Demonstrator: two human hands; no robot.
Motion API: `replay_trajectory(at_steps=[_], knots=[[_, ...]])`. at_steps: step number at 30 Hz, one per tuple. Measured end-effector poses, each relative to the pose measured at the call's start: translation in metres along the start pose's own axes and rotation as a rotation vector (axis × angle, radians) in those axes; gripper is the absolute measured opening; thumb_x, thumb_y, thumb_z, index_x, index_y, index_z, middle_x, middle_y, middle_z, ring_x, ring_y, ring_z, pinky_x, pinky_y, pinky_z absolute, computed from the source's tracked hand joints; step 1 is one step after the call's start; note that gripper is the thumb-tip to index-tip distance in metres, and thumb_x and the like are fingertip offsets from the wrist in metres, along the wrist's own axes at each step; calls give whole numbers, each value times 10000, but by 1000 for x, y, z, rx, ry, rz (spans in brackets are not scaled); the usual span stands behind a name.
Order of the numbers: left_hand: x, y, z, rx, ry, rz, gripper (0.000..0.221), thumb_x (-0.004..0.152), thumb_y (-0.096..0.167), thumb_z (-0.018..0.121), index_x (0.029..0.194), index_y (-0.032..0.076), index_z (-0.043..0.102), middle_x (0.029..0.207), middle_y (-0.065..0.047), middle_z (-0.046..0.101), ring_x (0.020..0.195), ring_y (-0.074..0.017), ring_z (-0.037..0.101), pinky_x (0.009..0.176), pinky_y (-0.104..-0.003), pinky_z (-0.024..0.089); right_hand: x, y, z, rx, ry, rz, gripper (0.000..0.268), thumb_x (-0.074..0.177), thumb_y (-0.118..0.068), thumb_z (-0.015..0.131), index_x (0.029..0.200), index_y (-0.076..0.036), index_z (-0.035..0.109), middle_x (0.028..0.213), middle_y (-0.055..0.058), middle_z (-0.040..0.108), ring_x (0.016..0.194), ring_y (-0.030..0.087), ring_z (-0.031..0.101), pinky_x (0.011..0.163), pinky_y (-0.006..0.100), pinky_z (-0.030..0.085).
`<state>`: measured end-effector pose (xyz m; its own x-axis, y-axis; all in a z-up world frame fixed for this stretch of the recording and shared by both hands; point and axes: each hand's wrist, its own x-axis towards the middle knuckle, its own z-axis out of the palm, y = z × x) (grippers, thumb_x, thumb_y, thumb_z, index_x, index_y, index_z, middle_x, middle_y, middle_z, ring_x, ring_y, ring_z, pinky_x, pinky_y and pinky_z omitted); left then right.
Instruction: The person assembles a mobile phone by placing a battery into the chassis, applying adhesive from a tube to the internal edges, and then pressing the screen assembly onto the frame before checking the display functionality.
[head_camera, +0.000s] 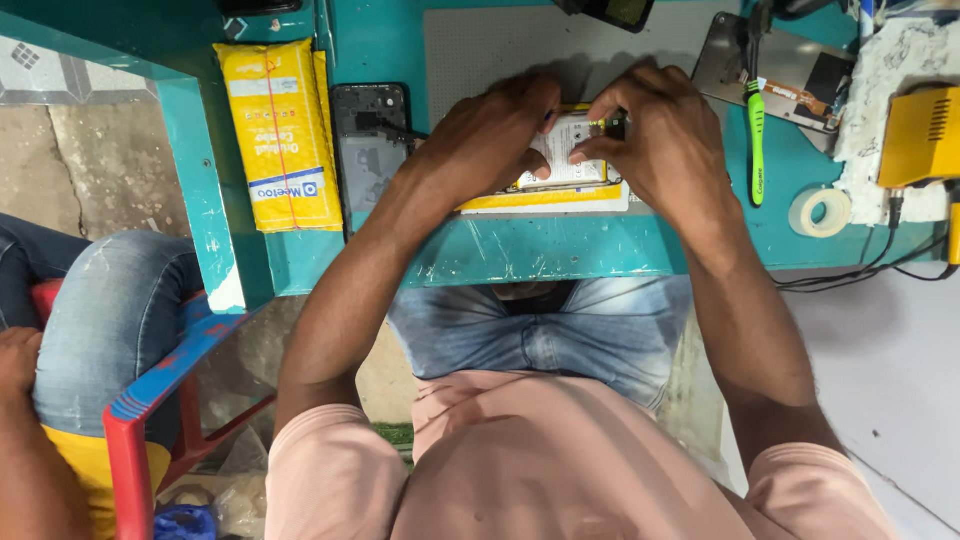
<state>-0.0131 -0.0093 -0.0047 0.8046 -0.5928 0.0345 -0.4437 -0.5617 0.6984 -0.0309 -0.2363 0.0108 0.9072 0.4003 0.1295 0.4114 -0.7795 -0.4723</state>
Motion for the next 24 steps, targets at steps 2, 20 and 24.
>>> replay_trajectory(at_steps=[2, 20, 24], knots=[[-1, -1, 2, 9, 19, 4, 470, 700, 77, 874, 998, 41, 512, 1017, -157, 672, 993, -406, 676, 763, -511, 537, 2, 0, 2, -18, 18, -15, 419, 717, -235, 962, 1010, -46, 729, 1038, 99, 687, 1013, 327, 633, 848, 454, 515], [-2, -9, 5, -107, 34, 13, 506, 669, 41, 893, 995, 36, 505, 991, -166, 666, 970, -419, 656, 753, -510, 502, 14, 0, 3, -65, -155, 38, 493, 652, -330, 978, 995, -66, 743, 1048, 120, 698, 1048, 362, 628, 878, 466, 515], [-2, -11, 5, -81, 24, 14, 478, 672, 20, 877, 976, 46, 509, 976, -155, 669, 964, -399, 668, 756, -495, 511, 8, -9, 14, -140, -43, 8, 559, 663, -410, 986, 1020, -70, 723, 1090, 124, 678, 1106, 353, 623, 934, 485, 504]])
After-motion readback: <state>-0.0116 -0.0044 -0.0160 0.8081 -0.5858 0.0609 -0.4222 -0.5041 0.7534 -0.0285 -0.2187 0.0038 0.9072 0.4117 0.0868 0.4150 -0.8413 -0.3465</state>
